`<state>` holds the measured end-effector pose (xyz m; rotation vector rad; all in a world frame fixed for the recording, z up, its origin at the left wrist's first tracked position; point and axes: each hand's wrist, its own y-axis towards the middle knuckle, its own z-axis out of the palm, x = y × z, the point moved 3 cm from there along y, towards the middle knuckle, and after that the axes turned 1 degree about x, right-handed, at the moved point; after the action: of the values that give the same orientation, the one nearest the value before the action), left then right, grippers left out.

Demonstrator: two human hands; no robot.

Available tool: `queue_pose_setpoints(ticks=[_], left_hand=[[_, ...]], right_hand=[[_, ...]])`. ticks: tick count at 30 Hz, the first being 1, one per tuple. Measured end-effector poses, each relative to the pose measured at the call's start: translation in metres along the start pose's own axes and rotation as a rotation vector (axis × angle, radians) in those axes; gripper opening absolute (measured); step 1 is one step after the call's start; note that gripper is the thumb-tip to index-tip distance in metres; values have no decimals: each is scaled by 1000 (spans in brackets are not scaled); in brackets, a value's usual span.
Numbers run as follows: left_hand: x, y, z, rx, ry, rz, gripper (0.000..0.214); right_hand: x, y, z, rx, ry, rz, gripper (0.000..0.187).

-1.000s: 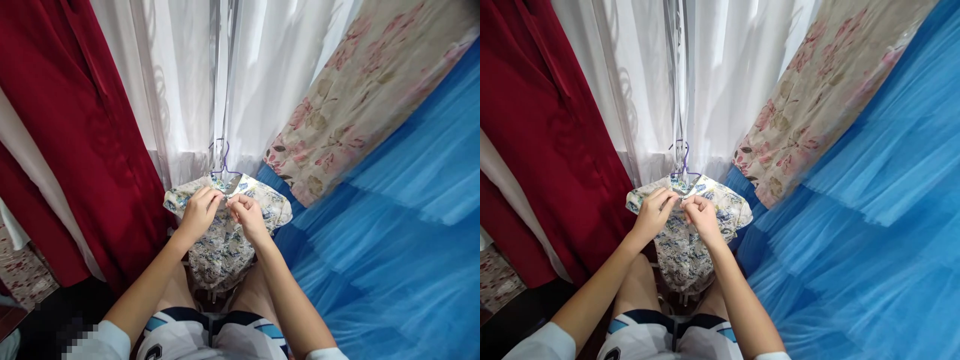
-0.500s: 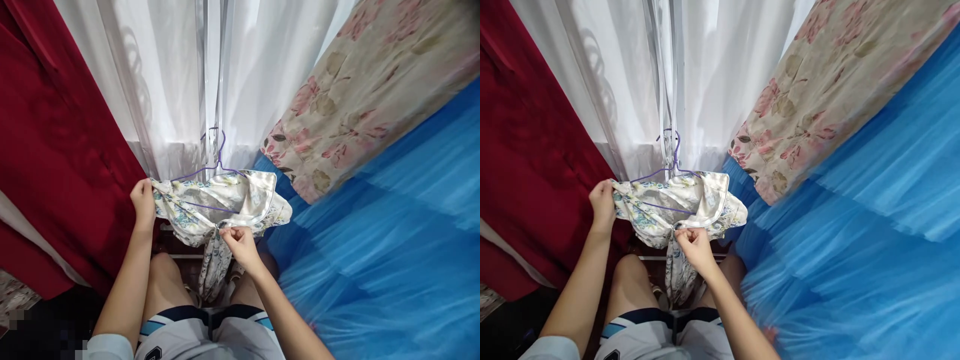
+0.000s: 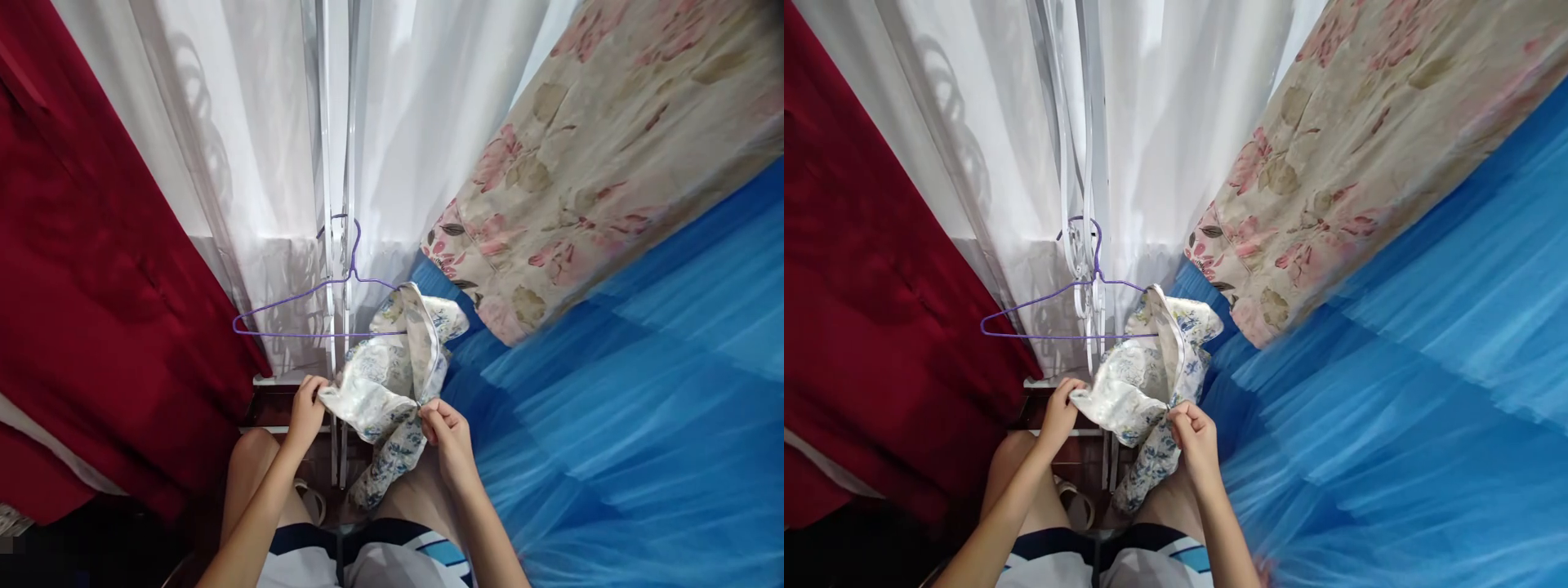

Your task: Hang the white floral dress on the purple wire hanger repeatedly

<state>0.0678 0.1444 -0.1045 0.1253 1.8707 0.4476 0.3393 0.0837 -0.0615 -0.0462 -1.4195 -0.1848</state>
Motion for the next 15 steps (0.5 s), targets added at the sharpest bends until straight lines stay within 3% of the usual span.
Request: queue_pose_setpoints(ticks=[5, 8, 9, 12, 13, 15], left_hand=[[-29, -7, 11, 74, -202, -25, 31], [-68, -4, 9, 141, -409, -30, 30], [-85, -4, 9, 174, -421, -16, 29], [-139, -12, 20, 334, -319, 88, 22], [-156, -17, 26, 400, -288, 134, 20], [-178, -24, 37, 496, -277, 199, 19]], right_hand=[[-29, 0, -17, -31, -98, 70, 31], [-36, -1, -19, 3, -232, 55, 22], [-33, -3, -17, 24, -286, 19, 27], [-14, -16, 5, 221, -399, -94, 72], [-5, -22, 16, 323, -398, -104, 75], [11, -35, 37, 495, -346, -86, 59]])
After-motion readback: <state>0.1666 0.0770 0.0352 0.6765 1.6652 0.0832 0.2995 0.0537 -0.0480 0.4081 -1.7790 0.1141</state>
